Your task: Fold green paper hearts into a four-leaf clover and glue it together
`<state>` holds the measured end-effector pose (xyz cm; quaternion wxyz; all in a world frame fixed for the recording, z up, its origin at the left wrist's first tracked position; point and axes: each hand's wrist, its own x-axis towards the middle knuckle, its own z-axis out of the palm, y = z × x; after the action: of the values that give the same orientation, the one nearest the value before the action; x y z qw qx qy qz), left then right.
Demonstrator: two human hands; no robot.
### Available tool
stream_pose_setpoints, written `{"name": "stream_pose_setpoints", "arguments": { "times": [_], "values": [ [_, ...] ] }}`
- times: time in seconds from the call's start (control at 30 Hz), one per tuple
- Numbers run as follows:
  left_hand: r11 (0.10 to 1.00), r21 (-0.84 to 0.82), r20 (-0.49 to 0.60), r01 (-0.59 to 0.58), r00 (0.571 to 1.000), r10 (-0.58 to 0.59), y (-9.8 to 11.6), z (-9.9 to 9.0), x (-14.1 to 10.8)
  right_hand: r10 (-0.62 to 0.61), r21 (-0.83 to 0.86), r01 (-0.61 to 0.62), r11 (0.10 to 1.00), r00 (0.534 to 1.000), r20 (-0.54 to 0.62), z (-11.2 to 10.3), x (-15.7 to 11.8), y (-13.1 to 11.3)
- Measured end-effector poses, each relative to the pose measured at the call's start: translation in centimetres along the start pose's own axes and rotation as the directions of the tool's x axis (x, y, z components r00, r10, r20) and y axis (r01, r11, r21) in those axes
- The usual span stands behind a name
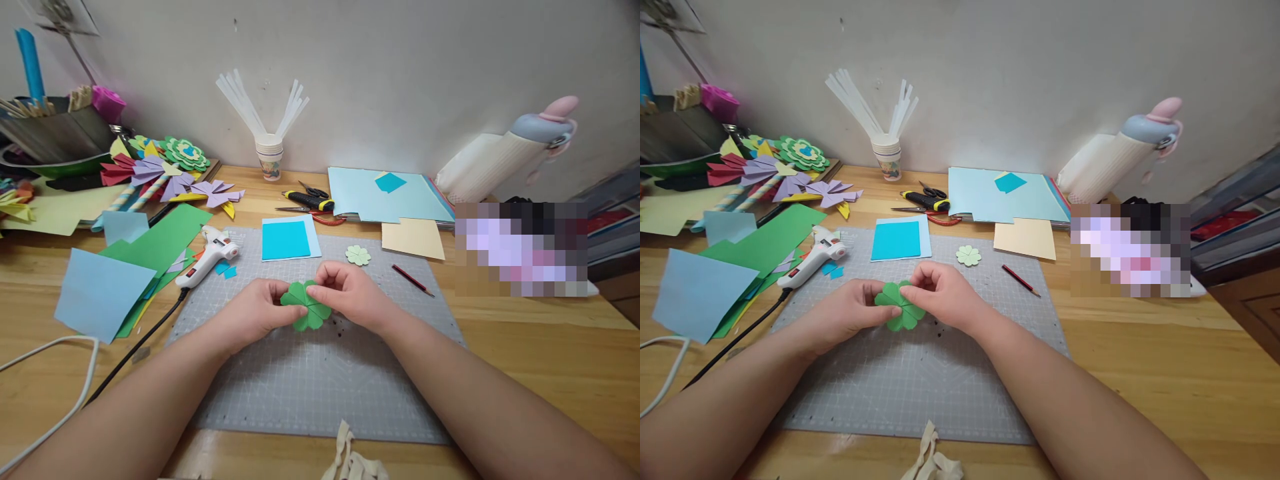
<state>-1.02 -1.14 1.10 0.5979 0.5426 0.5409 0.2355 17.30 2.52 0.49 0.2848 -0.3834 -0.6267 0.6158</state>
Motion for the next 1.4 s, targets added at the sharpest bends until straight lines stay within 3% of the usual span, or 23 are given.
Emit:
{"name": "stream_pose_setpoints", "arguments": {
  "times": [0.2, 0.67, 0.83, 0.93, 1.0, 1.07, 1.13, 1.17, 1.23, 1.27, 1.33, 1.4],
  "values": [
    [0.998, -0.051, -0.034, -0.022, 0.999, 0.021, 0.1, 0.1, 0.0, 0.083, 0.012, -0.084, 0.996, 0.994, 0.07, -0.3, 0.1, 0.1],
    [0.977, -0.2, -0.222, -0.077, 0.975, 0.032, 0.1, 0.3, 0.2, -0.043, 0.01, 0.044, 0.999, 0.996, -0.084, 0.4, 0.0, 0.4],
    [0.983, -0.145, -0.233, -0.115, 0.969, 0.079, 0.2, 0.5, 0.2, -0.071, 0.009, 0.072, 0.997, 0.994, -0.089, 0.4, -0.1, 0.4],
    [0.98, -0.01, -0.272, -0.197, 0.944, 0.187, 0.2, 0.6, 0.1, -0.117, -0.011, 0.117, 0.993, 0.989, -0.089, 0.5, -0.4, 0.2],
    [0.932, 0.185, -0.336, -0.313, 0.871, 0.359, 0.4, 0.6, -0.2, -0.174, 0.022, 0.176, 0.984, 0.981, -0.088, 0.6, -0.6, 0.1],
    [0.807, 0.413, -0.373, -0.422, 0.73, 0.572, 0.5, 0.6, -0.5, -0.197, 0.11, 0.214, 0.971, 0.97, -0.143, 0.7, -0.6, 0.0],
    [0.649, 0.584, -0.337, -0.488, 0.581, 0.741, 0.7, 0.4, -0.9, -0.091, 0.231, 0.134, 0.964, 0.978, -0.189, 0.7, -0.6, 0.0],
    [0.574, 0.642, -0.301, -0.508, 0.521, 0.799, 0.8, 0.2, -1.1, 0.012, 0.302, 0.036, 0.953, 0.988, -0.156, 0.6, -0.5, -0.1],
    [0.435, 0.726, -0.208, -0.534, 0.432, 0.877, 0.9, -0.1, -1.4, 0.229, 0.424, -0.234, 0.875, 0.971, 0.063, 0.5, -0.3, -0.1],
    [0.373, 0.755, -0.16, -0.539, 0.4, 0.902, 0.9, -0.3, -1.5, 0.3, 0.461, -0.362, 0.81, 0.932, 0.205, 0.4, -0.2, -0.1],
    [0.262, 0.794, -0.063, -0.549, 0.354, 0.933, 0.9, -0.6, -1.7, 0.335, 0.502, -0.521, 0.69, 0.845, 0.416, 0.2, -0.1, -0.1],
    [0.164, 0.81, 0.029, -0.563, 0.318, 0.948, 1.0, -0.7, -1.9, 0.303, 0.534, -0.571, 0.624, 0.806, 0.509, 0.1, -0.1, -0.1]
  ]
}}
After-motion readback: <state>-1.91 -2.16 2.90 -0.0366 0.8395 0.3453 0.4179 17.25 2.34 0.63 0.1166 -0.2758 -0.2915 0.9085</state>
